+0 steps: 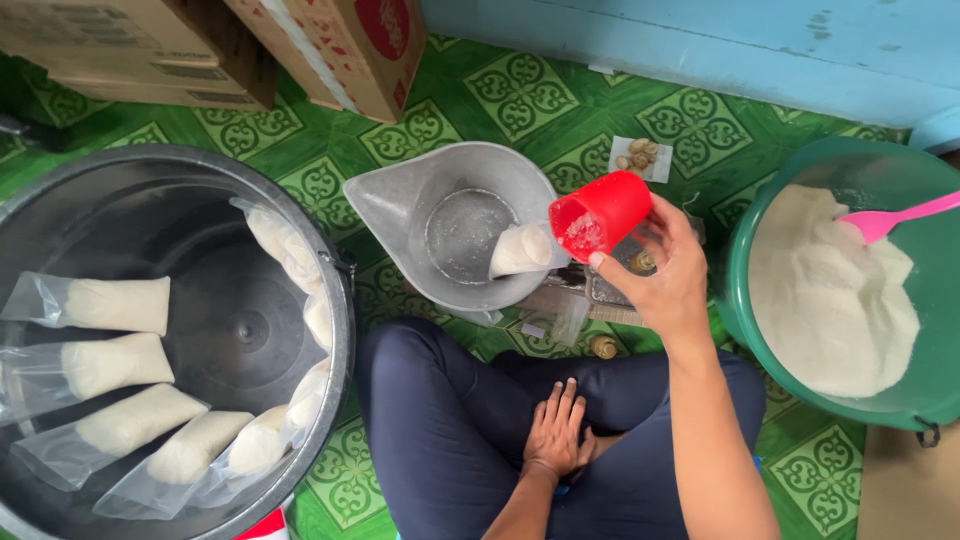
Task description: The person scoops white granulated sugar from a green tub into a clear plastic pitcher, then pours the sugar into individual clear plastic bags using the pitcher, placing filled bags into a large black bucket.
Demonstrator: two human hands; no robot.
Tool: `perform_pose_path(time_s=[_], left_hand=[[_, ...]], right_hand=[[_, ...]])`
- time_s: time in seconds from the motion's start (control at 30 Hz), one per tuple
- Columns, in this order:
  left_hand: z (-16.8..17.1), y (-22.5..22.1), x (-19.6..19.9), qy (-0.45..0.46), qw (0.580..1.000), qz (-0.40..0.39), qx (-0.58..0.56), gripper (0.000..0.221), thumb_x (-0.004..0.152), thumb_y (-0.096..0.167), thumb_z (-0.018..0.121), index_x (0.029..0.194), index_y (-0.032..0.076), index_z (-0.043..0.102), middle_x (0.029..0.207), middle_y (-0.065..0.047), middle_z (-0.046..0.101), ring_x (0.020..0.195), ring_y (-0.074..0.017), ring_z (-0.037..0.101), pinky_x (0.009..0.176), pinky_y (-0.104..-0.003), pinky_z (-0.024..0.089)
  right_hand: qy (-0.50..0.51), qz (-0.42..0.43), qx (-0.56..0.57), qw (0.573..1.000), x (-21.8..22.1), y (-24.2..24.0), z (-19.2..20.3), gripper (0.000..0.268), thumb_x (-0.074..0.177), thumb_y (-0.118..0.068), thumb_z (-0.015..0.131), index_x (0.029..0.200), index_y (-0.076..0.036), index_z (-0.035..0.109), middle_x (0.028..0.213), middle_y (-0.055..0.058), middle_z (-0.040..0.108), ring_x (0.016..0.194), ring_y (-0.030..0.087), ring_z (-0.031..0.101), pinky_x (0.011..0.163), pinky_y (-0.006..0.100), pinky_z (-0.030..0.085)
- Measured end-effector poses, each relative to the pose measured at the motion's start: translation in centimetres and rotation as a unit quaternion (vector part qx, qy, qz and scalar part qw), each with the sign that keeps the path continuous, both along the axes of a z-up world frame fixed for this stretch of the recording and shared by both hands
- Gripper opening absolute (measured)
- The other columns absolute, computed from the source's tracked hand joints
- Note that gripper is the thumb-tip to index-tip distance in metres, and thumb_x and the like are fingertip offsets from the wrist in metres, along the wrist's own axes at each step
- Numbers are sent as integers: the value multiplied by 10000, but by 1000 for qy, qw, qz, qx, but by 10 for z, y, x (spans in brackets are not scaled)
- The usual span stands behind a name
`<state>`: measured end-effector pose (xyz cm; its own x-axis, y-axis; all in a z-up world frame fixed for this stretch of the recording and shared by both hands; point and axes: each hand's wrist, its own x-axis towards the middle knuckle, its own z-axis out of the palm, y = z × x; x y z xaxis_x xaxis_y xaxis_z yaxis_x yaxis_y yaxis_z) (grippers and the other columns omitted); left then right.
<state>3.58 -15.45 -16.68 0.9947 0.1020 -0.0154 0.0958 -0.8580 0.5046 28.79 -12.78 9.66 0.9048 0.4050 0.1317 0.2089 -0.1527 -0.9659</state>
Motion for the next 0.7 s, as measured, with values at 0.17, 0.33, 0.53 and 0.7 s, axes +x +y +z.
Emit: perform_pose_path(time_s=[0.17,0.33,0.53,0.7], left_hand=[[2,0,0,5,1000,-6,28,605,804,351,551,1292,-8,549,1516,-221,357,1340,-363,381,955,-405,339],[5,2,2,-3,1000,-11,25,599,797,350,576,1277,-5,538,1510,-212,361,1342,-358,378,961,-414,345],[10,-1,3,-28,997,-1,65,591,768,379,599,1237,20,570,1487,-187,414,1334,-342,418,974,-410,361],[25,-2,9,-27,994,7,107,562,756,370,614,1199,27,578,1440,-156,471,1279,-316,483,938,-387,395]], right_hand=[[81,-17,45,996,3,-30,-6,701,694,20,729,1334,50,444,1259,177,541,1137,230,549,1017,332,477],[125,-30,104,986,8,-80,-9,695,713,29,698,1357,48,438,1237,156,550,1128,206,539,1022,327,460],[143,-129,101,976,14,-164,-23,695,725,9,693,1367,59,430,1262,156,535,1110,202,546,998,312,463],[114,-251,-6,961,17,-239,-42,675,735,-64,705,1352,34,450,1228,157,524,1107,206,505,1032,338,413]])
